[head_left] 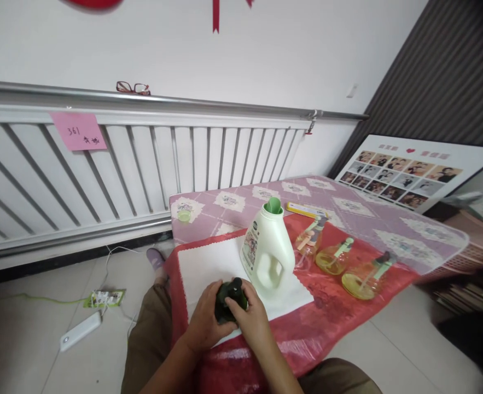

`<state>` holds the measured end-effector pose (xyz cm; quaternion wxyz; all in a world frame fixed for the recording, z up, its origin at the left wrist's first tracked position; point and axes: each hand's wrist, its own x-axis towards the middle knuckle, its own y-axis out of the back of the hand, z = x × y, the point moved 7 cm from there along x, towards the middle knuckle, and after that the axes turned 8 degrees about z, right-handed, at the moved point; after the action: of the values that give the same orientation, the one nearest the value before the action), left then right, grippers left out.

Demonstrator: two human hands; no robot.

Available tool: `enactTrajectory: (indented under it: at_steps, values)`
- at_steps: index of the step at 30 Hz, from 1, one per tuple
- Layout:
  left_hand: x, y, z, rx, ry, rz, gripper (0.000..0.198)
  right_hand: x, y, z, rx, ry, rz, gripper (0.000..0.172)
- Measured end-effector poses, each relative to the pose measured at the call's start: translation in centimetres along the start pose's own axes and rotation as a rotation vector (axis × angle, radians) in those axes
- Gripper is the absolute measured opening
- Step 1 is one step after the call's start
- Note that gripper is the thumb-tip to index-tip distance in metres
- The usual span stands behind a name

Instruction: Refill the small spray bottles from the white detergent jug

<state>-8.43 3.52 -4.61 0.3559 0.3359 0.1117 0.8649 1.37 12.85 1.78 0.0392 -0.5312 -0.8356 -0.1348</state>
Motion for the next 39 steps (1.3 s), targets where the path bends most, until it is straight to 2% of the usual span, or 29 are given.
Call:
enactTrajectory:
  at_steps: [4,12,14,19,22,28,32,37,39]
  values:
    - [0.1,0.2,0.2,-0.014,0.021,0.018,0.088,0.1,0.4,1.0,-0.022,-0.041,0.047,0.051]
    - [0.4,0.4,0.5,-0.029,0.031,0.018,0.082,-0.1,0.2,1.1,-0.028,-0.011,0.110,0.053]
    - [0.5,0.6,0.7,-0.034,0.029,0.022,0.082,-0.2,0.3,1.0,-0.027,0.000,0.094,0.052]
    - [0.5,0.5,0.8,-0.037,0.037,0.005,0.085,-0.7,-0.2,0.8,0.050,-0.017,-0.039,0.059]
    - [0.5,0.6,0.9,-0.031,0.027,0.019,0.086,-0.8,-0.2,0.9,0.043,-0.050,-0.007,0.067]
    - [0.3,0.4,0.5,-0.019,0.038,-0.004,0.090,0.1,0.4,0.5,0.038,-0.020,0.061,0.045]
    - [0.2,0.2,0.2,-0.013,0.069,-0.034,0.093,1.8,2.0,-1.6,0.092,0.023,0.126,0.043]
    - [0.2,0.3,0.0,-0.018,0.122,-0.034,0.095,4.7,5.0,-7.1,0.221,0.168,0.261,0.035]
    - [0.3,0.2,-0.1,-0.023,0.136,-0.036,0.095,6.0,5.5,-9.2,0.255,0.253,0.296,0.035]
